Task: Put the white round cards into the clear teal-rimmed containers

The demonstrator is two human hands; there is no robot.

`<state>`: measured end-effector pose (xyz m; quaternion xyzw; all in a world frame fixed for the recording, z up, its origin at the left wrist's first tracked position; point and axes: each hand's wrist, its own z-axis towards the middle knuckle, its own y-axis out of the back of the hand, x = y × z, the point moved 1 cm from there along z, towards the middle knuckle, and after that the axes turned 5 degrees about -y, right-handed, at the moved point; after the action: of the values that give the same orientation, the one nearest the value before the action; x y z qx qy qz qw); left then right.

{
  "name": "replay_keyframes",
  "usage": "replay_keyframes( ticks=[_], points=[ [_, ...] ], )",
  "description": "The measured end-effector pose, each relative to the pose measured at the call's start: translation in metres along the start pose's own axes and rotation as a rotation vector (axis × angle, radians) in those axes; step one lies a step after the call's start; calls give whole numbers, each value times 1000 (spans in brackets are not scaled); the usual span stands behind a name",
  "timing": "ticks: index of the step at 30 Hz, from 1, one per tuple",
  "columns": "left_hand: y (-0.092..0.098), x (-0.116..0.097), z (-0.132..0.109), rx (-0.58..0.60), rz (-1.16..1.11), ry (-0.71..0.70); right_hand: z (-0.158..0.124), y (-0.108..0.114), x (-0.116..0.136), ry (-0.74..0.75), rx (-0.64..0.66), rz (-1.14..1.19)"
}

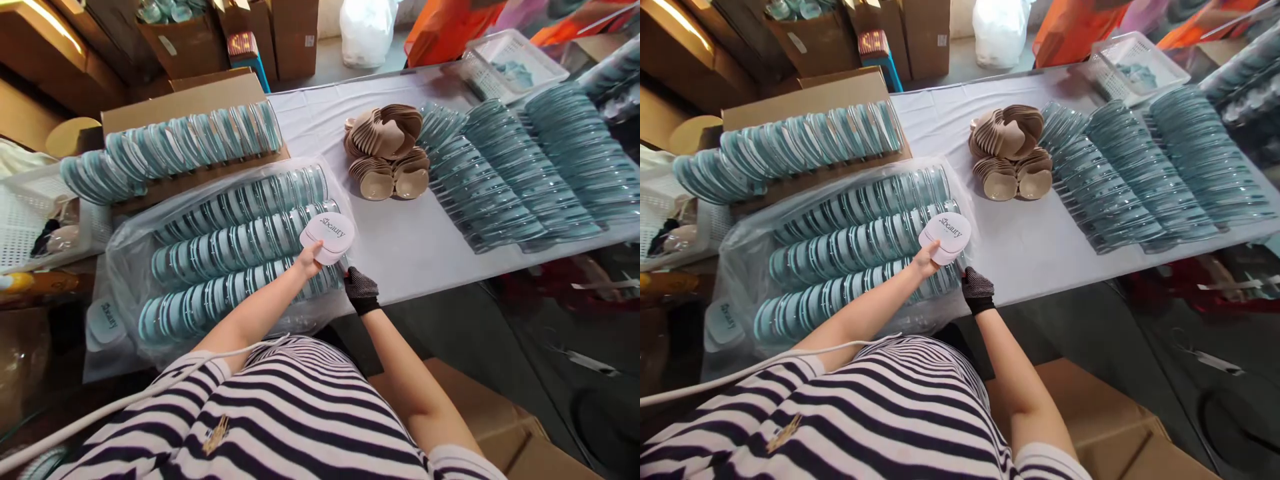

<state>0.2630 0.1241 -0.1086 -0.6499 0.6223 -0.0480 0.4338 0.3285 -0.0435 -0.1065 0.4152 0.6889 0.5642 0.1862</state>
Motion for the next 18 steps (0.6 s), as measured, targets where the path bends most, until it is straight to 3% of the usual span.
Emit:
replay_keyframes(
  ticks=[7, 11, 15, 17, 18],
  points=[
    [0, -2, -3, 17, 45, 0, 0, -16, 0, -32, 73, 18],
    [-1, -2, -4, 10, 55, -6, 4, -13, -4, -85, 293, 376],
    [-5, 2, -3, -20, 41, -33, 9, -3, -8, -36, 517, 676],
    [-8, 3, -6, -23, 41, -50, 17, 9, -9, -88, 443, 681],
    [-9, 4, -9, -15, 45, -61, 22, 17, -10, -114, 312, 643]
  ],
)
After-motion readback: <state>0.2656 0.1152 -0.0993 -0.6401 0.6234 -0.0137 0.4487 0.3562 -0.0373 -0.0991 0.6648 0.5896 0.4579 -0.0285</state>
